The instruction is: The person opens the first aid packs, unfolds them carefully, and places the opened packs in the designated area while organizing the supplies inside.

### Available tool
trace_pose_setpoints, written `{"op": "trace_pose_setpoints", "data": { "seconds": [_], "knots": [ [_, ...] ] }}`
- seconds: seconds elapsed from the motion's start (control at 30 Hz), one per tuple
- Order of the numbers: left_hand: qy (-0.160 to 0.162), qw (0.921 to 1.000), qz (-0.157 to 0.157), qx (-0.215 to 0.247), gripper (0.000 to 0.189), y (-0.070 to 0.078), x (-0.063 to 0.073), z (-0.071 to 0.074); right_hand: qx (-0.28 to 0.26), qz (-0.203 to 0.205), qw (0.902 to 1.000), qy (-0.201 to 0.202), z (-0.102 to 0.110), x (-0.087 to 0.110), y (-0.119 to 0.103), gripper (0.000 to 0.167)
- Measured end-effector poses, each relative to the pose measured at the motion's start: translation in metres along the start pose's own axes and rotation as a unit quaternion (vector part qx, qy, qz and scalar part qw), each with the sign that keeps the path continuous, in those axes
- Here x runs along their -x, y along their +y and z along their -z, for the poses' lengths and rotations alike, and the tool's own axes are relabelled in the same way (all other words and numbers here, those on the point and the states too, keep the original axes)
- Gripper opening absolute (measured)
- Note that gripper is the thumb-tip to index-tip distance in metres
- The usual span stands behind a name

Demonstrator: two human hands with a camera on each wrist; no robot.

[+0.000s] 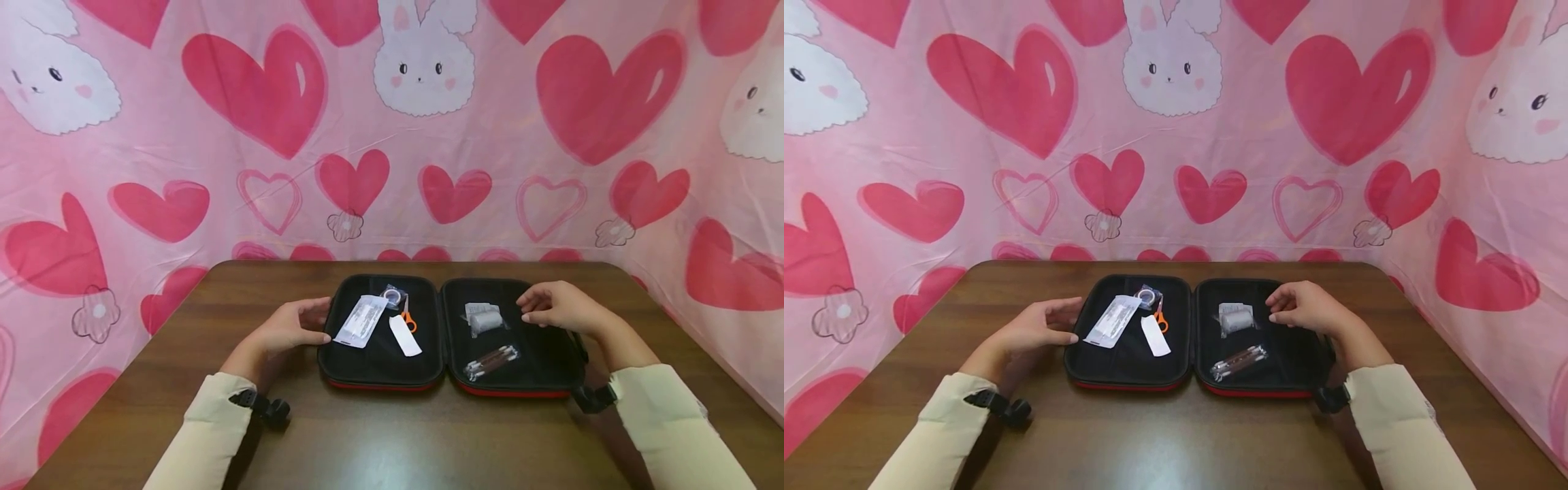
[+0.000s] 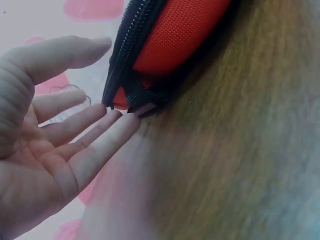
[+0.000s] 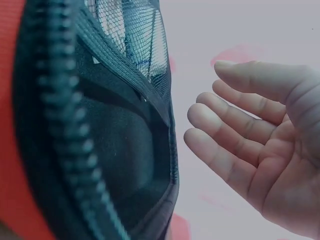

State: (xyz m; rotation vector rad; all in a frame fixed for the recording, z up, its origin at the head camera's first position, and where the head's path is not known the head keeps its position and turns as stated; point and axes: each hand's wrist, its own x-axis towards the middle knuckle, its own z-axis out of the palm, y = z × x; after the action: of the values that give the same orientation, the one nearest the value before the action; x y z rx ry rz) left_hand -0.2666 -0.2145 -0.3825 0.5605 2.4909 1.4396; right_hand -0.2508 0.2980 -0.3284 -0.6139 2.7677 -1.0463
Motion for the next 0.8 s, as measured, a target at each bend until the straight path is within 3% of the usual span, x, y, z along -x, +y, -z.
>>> {"op": "trace_pose_setpoints", "data": {
  "seconds": [0.3, 0.43, 0.8],
  "knots": [
    [0.058, 0.9973, -0.005, -0.045, 0.063, 0.011, 0.008, 0.005, 0.063, 0.014, 0.9956, 0.068, 0.005, 0.021, -0.001, 0.033],
    [0.080, 0.9947, -0.010, -0.063, 0.062, 0.015, 0.012, 0.008, 0.065, 0.007, 0.9932, 0.096, 0.006, 0.027, -0.001, 0.036],
    [0.133, 0.9770, -0.067, -0.153, 0.053, 0.030, 0.022, 0.018, 0.055, 0.008, 0.9900, 0.130, 0.012, 0.040, 0.006, 0.038]
  ]
}}
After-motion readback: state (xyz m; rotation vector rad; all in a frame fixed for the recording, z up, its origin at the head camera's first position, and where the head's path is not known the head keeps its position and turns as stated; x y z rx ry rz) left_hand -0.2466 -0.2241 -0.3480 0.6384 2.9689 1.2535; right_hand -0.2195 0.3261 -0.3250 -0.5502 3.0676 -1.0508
